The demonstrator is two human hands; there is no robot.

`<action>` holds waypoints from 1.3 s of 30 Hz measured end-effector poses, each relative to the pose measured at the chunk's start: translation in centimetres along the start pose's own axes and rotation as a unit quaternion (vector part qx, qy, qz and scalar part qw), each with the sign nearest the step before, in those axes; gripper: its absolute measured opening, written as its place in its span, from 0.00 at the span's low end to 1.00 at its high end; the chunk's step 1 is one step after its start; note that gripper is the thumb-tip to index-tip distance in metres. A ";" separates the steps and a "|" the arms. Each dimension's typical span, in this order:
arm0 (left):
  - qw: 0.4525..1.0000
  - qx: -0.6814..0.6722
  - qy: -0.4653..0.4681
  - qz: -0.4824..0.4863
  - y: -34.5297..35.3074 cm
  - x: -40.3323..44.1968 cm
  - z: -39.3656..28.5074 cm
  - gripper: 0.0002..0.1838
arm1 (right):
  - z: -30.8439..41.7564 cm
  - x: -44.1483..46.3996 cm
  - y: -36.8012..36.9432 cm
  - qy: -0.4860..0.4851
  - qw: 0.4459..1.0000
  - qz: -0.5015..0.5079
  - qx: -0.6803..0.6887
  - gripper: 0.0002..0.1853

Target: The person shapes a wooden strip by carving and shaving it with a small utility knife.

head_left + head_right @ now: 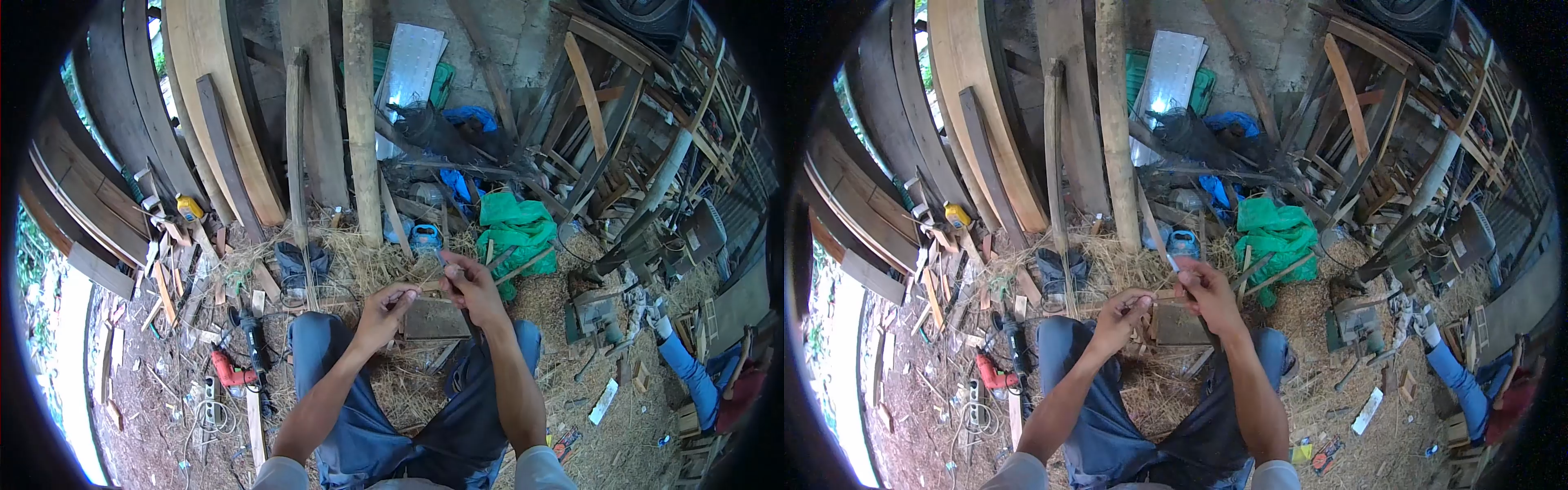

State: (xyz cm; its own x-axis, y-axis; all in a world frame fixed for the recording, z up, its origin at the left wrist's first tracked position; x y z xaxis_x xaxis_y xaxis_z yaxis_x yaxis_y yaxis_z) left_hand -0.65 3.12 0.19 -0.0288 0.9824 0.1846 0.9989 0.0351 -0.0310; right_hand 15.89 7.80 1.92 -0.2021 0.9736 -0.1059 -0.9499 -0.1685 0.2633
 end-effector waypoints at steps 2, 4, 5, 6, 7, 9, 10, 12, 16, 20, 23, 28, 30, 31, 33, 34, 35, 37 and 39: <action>1.000 0.008 0.006 0.002 0.3 0.1 0.1 0.10 | -0.6 0.3 0.1 0.002 1.000 0.013 -0.004 0.16; 0.996 0.088 0.021 -0.014 0.2 0.0 0.2 0.09 | -0.9 0.2 0.3 0.008 1.000 0.027 -0.006 0.15; 0.996 0.089 0.019 -0.013 0.2 -0.3 0.2 0.09 | -0.8 0.2 0.3 0.010 0.999 0.030 -0.005 0.14; 0.985 0.152 0.072 -0.026 0.3 -0.7 -1.2 0.08 | -0.6 0.2 0.3 0.011 0.999 0.033 -0.005 0.14; 0.968 0.213 0.126 -0.038 0.5 -1.0 -2.5 0.07 | -0.4 0.2 0.2 0.012 0.999 0.031 -0.004 0.14; 0.950 0.244 0.189 -0.043 1.0 -1.1 -3.7 0.07 | -0.2 0.1 -0.2 0.020 0.999 0.015 -0.020 0.13; 0.927 0.274 0.252 -0.050 1.3 -1.3 -4.5 0.06 | -0.1 0.0 -0.3 0.021 0.999 0.016 -0.020 0.13; 0.914 0.305 0.264 -0.050 1.5 -1.2 -4.2 0.05 | 0.1 0.1 -0.5 0.023 1.000 -0.004 -0.016 0.12; 0.888 0.376 0.260 -0.044 2.2 -1.3 -4.3 0.04 | -0.2 0.4 -1.1 0.010 0.999 -0.024 -0.023 0.12; 0.891 0.385 0.238 -0.028 2.3 -1.2 -4.1 0.08 | -0.1 0.7 -1.3 -0.002 1.000 -0.020 -0.021 0.12; 0.879 0.389 0.276 -0.031 2.6 -1.1 -4.2 0.10 | -0.6 1.1 -1.9 -0.017 0.999 -0.029 -0.028 0.11; 0.876 0.389 0.283 -0.031 2.6 -1.0 -4.5 0.10 | 0.0 1.2 -1.9 -0.001 0.996 -0.068 -0.050 0.11; 0.871 0.394 0.290 -0.028 2.6 -0.9 -4.7 0.10 | 0.1 1.1 -2.1 0.004 0.998 -0.055 -0.040 0.11; 0.867 0.400 0.296 -0.023 2.7 -1.0 -4.8 0.09 | -1.1 2.2 -3.7 0.005 0.998 -0.056 -0.041 0.11; 0.882 0.386 0.267 -0.043 1.5 -1.8 -4.7 0.07 | 0.0 3.6 -9.3 -0.315 0.824 -0.254 -0.397 0.11; 0.895 0.372 0.238 -0.061 0.8 -2.2 -4.4 0.05 | 1.9 2.8 -10.0 -0.315 0.823 -0.255 -0.398 0.11; 0.893 0.375 0.243 -0.058 0.5 -2.0 -4.3 0.05 | 3.1 2.6 -11.6 -0.234 0.908 -0.255 -0.238 0.11; 0.892 0.381 0.229 -0.087 -0.4 -1.6 -3.9 0.04 | 3.5 2.2 -10.3 -0.143 0.959 -0.236 -0.068 0.11; 0.906 0.354 0.210 -0.101 -0.2 -0.3 -4.1 0.04 | 1.2 1.1 -6.0 -0.093 0.984 -0.140 -0.067 0.12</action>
State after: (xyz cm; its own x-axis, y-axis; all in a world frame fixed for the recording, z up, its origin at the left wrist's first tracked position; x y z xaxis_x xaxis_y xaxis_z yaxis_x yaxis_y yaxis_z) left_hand -0.64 2.06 4.20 -0.0438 0.7918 0.6092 0.6968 0.4612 -0.5493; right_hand 21.62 10.08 1.43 0.1075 0.9939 0.0240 -0.9874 0.1039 0.1194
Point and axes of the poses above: each hand's wrist, its own x-axis towards the middle knuckle, its own y-axis out of the palm, z = x × y, the point moved 6 cm from there along x, towards the middle knuckle, and after that the axes turned 6 degrees about -z, right-handed, at the moved point
